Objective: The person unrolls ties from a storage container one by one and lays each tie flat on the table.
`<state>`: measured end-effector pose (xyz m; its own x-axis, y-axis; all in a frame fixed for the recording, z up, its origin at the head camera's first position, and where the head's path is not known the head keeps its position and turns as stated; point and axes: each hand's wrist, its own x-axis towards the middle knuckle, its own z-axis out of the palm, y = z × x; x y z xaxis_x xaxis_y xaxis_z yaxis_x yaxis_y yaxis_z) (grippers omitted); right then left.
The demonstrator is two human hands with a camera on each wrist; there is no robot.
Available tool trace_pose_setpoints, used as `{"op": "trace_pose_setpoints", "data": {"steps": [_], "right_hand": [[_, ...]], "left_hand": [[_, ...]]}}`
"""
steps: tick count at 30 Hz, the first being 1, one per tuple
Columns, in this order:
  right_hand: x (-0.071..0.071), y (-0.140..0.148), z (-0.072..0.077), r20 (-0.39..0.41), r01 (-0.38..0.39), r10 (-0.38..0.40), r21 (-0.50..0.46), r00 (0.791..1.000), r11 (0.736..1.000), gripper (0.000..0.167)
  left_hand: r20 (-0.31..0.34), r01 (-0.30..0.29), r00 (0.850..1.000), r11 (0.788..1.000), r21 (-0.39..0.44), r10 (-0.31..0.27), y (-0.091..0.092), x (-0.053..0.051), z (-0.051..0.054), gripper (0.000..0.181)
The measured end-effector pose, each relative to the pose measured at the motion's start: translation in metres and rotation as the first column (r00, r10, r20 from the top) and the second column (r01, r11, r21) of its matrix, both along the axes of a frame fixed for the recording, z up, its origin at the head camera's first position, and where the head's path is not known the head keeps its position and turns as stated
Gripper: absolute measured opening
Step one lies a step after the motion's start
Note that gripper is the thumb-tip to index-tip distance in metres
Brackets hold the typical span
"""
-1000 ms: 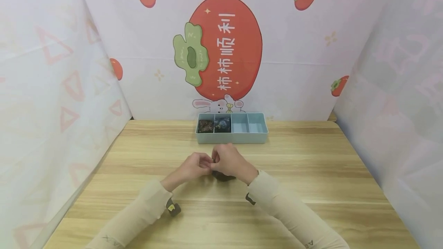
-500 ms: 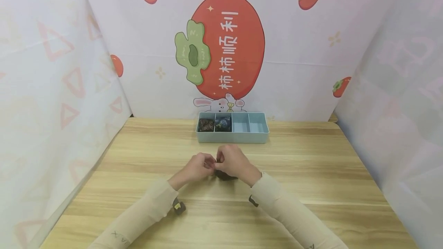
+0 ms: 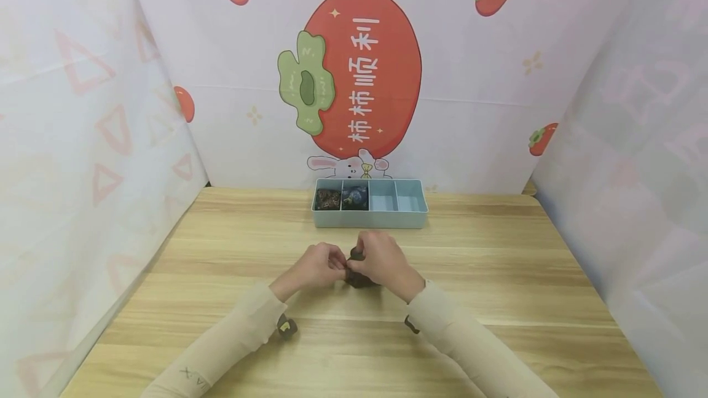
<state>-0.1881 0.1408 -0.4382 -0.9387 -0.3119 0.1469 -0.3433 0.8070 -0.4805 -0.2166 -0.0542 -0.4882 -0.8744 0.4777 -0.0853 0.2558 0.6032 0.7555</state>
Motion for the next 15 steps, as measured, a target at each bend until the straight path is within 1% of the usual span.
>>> {"op": "trace_pose_setpoints", "data": {"steps": [8, 15], "right_hand": [[0.002, 0.014, 0.003, 0.011, 0.026, -0.026, 0.003, 1.000, 1.000, 0.027], [0.005, 0.031, 0.005, 0.025, 0.042, -0.042, -0.008, 0.999, 0.999, 0.025]], "left_hand": [[-0.093, 0.003, 0.996, 1.000, -0.006, -0.004, 0.004, 0.002, 0.000, 0.010], [-0.120, -0.012, 0.993, 0.999, -0.048, 0.006, 0.007, 0.005, 0.001, 0.011]]}}
